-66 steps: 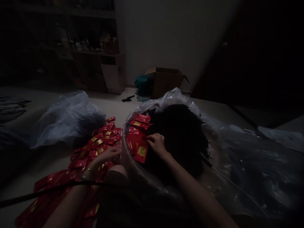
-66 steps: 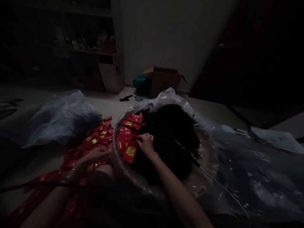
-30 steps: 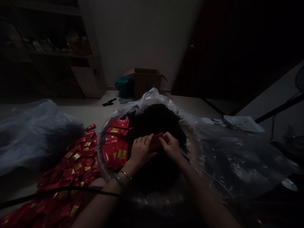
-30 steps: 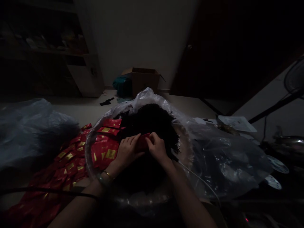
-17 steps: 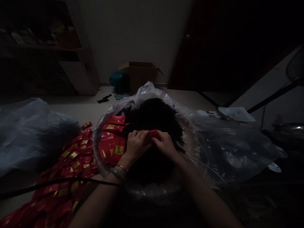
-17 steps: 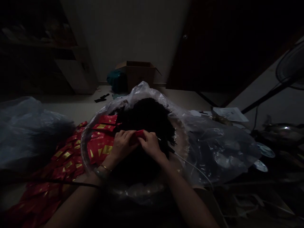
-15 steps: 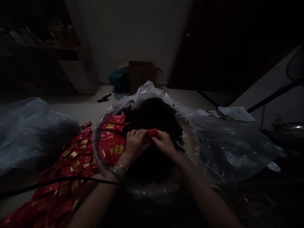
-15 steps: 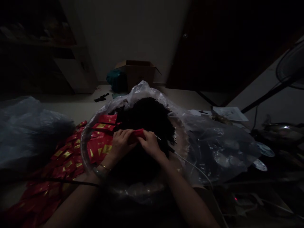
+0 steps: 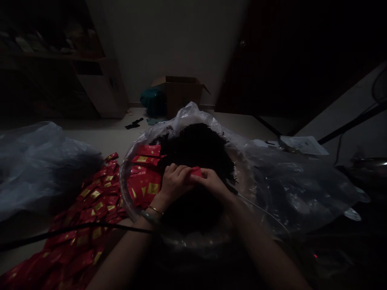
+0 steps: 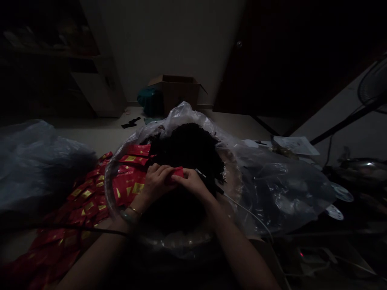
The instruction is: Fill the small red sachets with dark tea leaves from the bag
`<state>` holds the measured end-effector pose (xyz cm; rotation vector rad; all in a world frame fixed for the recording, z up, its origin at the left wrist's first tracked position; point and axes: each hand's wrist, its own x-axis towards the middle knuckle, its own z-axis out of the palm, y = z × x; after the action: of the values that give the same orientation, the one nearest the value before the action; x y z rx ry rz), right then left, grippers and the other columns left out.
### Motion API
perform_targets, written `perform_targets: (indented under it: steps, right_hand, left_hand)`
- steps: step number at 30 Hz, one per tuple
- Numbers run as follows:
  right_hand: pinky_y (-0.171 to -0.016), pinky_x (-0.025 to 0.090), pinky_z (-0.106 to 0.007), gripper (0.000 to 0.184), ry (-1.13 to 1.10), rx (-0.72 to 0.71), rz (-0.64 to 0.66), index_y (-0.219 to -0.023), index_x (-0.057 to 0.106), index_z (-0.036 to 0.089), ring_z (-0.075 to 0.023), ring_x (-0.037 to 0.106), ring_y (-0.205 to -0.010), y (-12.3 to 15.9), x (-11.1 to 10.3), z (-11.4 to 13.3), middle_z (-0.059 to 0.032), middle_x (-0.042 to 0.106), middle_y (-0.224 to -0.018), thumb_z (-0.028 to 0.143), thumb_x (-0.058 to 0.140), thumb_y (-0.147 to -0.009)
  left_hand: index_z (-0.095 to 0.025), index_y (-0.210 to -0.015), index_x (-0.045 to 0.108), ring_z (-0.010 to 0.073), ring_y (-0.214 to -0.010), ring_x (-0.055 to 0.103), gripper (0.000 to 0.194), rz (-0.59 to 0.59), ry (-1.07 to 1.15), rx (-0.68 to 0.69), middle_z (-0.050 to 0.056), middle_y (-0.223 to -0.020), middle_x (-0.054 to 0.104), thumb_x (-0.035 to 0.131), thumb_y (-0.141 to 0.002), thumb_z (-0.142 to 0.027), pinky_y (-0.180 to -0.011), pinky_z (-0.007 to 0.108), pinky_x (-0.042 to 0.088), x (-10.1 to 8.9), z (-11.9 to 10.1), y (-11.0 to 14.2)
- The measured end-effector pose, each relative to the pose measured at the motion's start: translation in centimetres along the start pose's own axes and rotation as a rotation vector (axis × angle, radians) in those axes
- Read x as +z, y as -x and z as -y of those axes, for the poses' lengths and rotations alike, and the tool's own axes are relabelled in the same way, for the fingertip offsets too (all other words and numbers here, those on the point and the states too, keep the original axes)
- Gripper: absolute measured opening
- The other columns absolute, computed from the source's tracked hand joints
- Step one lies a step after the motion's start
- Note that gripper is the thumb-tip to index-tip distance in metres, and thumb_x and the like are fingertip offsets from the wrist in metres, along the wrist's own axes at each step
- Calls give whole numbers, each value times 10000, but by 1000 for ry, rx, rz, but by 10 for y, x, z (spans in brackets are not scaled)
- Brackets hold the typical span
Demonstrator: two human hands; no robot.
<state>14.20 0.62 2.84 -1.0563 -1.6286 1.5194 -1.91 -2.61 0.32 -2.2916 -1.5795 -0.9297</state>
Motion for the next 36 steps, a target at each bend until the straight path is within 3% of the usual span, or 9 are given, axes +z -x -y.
perform_targets:
  steps: [4, 10, 16, 19, 23, 26, 28, 31, 36]
  right_hand:
    - [-705, 469, -303, 324, -45, 78, -9, -724, 714, 131, -174, 620, -680, 2, 0, 1, -20, 690, -688, 449, 693, -671]
    - [-674, 463, -282, 354, -61, -28, -105, -788, 723, 147, -160, 609, -675, 1, 1, -3, -13, 696, -721, 478, 682, -671]
    - [-589, 429, -240, 404, 17, 29, 32, -739, 690, 150, -128, 561, -598, 0, -4, 0, 17, 642, -629, 541, 591, -744]
    - [-657, 451, -257, 403, -9, 27, 79, -738, 679, 157, -141, 581, -650, -4, -8, -3, 6, 658, -672, 554, 611, -721]
    - [-677, 457, -281, 402, 41, 40, 121, -753, 675, 160, -156, 586, -657, -5, -13, -5, -7, 666, -691, 552, 584, -745]
    - [-709, 467, -303, 385, 154, -18, 172, -696, 645, 177, -152, 564, -625, 0, -14, 0, 19, 625, -634, 534, 538, -792]
    - [-859, 449, -368, 376, 238, -97, 192, -648, 616, 192, -152, 567, -634, 2, -15, 4, 38, 599, -605, 517, 523, -813]
    - [-1094, 234, -470, 356, 303, -207, 229, -649, 600, 206, -149, 588, -663, 5, -15, 9, 66, 598, -608, 486, 495, -842]
    - [-1124, 179, -469, 310, 388, -300, 225, -668, 585, 192, -113, 545, -595, 4, -14, 12, 96, 549, -564, 441, 523, -841]
  left_hand:
    - [-175, -1010, 639, 223, -825, 530, 317, -4, 56, 39, 77, -959, 693, 584, -799, -405, -765, 361, 354, 2, 0, 1]
    - [-188, -1102, 589, 269, -1011, 507, 404, -4, 153, -3, 97, -1088, 647, 660, -718, -292, -882, 419, 376, 2, 2, 0]
    - [-159, -1040, 600, 279, -965, 545, 389, 66, 174, -30, 121, -1029, 641, 681, -677, -273, -848, 419, 419, 2, -1, -2]
    - [-160, -1104, 576, 273, -919, 594, 468, 202, 251, -102, 119, -1029, 656, 683, -675, -315, -822, 403, 438, 0, -4, -3]
    - [-188, -1288, 458, 240, -903, 631, 738, 447, 674, -375, 84, -1061, 668, 694, -655, -482, -792, 337, 473, -12, 0, -8]
    - [-146, -1147, 588, 229, -905, 636, 604, 576, 1085, -653, 95, -1026, 690, 468, -790, -619, -805, 331, 478, -21, 8, -14]
    - [-110, -1036, 641, 231, -819, 658, 654, 794, 1336, -782, 112, -916, 712, 368, -819, -664, -763, 346, 493, -23, 12, -16]
    - [-71, -877, 660, 221, -665, 666, 682, 1109, 1547, -869, 129, -753, 705, 372, -808, -685, -654, 326, 502, -19, 11, -16]
    - [-92, -819, 643, 158, -514, 606, 635, 1020, 1591, -1000, 63, -609, 658, 420, -793, -686, -549, 277, 472, -11, 0, -16]
